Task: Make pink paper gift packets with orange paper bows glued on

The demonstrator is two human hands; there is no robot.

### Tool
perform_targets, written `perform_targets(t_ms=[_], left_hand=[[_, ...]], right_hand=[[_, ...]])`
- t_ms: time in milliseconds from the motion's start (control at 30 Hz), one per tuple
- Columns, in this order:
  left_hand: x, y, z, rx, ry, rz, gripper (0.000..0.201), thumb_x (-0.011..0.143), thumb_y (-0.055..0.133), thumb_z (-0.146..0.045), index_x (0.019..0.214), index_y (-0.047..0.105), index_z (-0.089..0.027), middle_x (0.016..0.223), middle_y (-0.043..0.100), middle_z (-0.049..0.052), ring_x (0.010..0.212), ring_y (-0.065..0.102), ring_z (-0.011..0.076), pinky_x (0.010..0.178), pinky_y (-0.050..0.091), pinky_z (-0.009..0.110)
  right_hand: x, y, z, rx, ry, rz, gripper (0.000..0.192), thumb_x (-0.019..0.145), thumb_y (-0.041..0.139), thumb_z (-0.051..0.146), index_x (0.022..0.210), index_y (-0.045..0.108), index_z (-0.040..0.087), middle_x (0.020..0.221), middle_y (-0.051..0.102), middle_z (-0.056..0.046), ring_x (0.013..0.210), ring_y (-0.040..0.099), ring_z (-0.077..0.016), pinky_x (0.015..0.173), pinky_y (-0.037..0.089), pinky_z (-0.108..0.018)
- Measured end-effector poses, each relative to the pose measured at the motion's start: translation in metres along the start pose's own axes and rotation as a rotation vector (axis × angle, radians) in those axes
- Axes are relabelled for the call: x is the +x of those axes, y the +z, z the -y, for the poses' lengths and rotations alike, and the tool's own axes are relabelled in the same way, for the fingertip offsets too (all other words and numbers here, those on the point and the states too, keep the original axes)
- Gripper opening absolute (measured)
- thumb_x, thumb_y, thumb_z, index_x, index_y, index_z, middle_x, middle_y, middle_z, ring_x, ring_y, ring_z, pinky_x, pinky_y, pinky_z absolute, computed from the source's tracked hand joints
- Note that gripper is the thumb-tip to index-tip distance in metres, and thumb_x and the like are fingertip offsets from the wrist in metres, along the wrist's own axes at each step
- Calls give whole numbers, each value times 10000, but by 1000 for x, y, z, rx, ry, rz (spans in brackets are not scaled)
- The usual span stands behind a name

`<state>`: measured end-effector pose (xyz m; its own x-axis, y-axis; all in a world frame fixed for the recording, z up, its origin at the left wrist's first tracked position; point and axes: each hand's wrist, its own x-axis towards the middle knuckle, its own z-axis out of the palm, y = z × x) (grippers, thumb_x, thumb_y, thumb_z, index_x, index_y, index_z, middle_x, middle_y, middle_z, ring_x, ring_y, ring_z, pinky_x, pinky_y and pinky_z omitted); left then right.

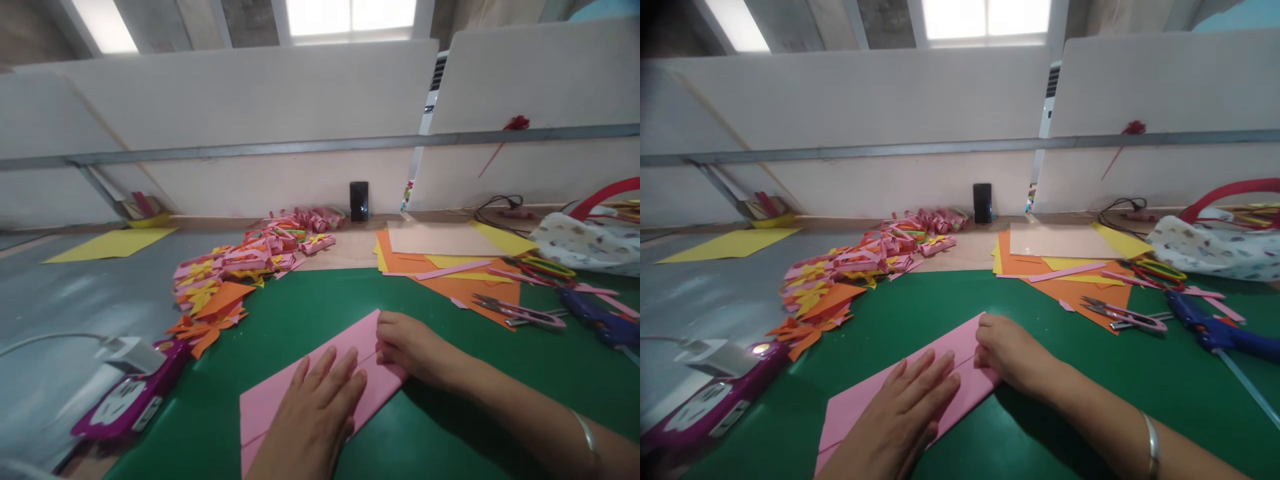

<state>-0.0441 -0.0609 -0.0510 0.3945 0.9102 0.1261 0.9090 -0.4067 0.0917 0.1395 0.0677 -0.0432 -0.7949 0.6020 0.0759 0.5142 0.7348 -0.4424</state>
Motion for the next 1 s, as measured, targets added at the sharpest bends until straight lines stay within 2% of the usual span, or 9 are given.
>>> perform_targets(t_ms=[100,200,367,567,767,867,900,1000], left_hand=[[0,1,4,-24,13,4,449,857,445,-290,1305,427,-303,1398,410,20,1269,383,290,980,387,514],[1,1,6,-56,34,33,518,829,484,-430,1324,403,-305,1391,414,40,1273,372,311,993,365,513],[-1,2,6,14,93,33,579,823,426,-558,1352,332,-340,1403,384,84,1265,368,358,937,380,580],[-2,4,6,71,115,-32,575,836,402,-557,1366,274,-375,1394,413,66,1240,418,323,928,411,521],[-2,2,5,103,111,18,603,819,447,-543,1368,290,-349,1404,392,71,1250,402,325,955,386,502],[-1,1,6,158,135,27,576,847,381,-547,1376,267,-350,1402,388,73,1245,408,331,928,407,502],[0,1,7,170,137,26,569,855,359,-547,1380,256,-352,1402,389,71,1246,408,327,929,408,494],[-1,3,8,176,139,12,573,856,337,-561,1383,247,-353,1403,391,65,1248,407,321,938,400,481]], right_hand=[[1,2,-1,-7,-7,-8,216,749,527,82,570,446,173,716,473,6,676,457,-118,608,351,-231],[1,4,-2,-8,-15,-11,215,750,529,86,573,443,173,717,471,8,669,454,-116,606,350,-228],[1,5,-4,-13,-17,-13,211,757,527,89,579,447,171,726,477,5,686,459,-120,616,350,-232],[2,7,-3,-13,-10,-11,200,764,518,92,591,457,173,729,483,1,685,464,-123,618,357,-238],[-1,4,-4,-4,15,-4,199,778,525,126,598,455,175,750,489,-2,694,472,-121,621,366,-237],[-5,-3,-1,-14,86,-24,169,756,616,242,666,489,175,802,508,-16,713,481,-134,628,381,-248],[-6,-5,0,-35,100,-38,220,711,675,318,710,509,175,834,516,-26,739,486,-151,642,390,-262],[-11,-8,6,-125,56,-80,598,502,762,567,892,548,167,1004,534,-86,897,487,-241,754,408,-360]])
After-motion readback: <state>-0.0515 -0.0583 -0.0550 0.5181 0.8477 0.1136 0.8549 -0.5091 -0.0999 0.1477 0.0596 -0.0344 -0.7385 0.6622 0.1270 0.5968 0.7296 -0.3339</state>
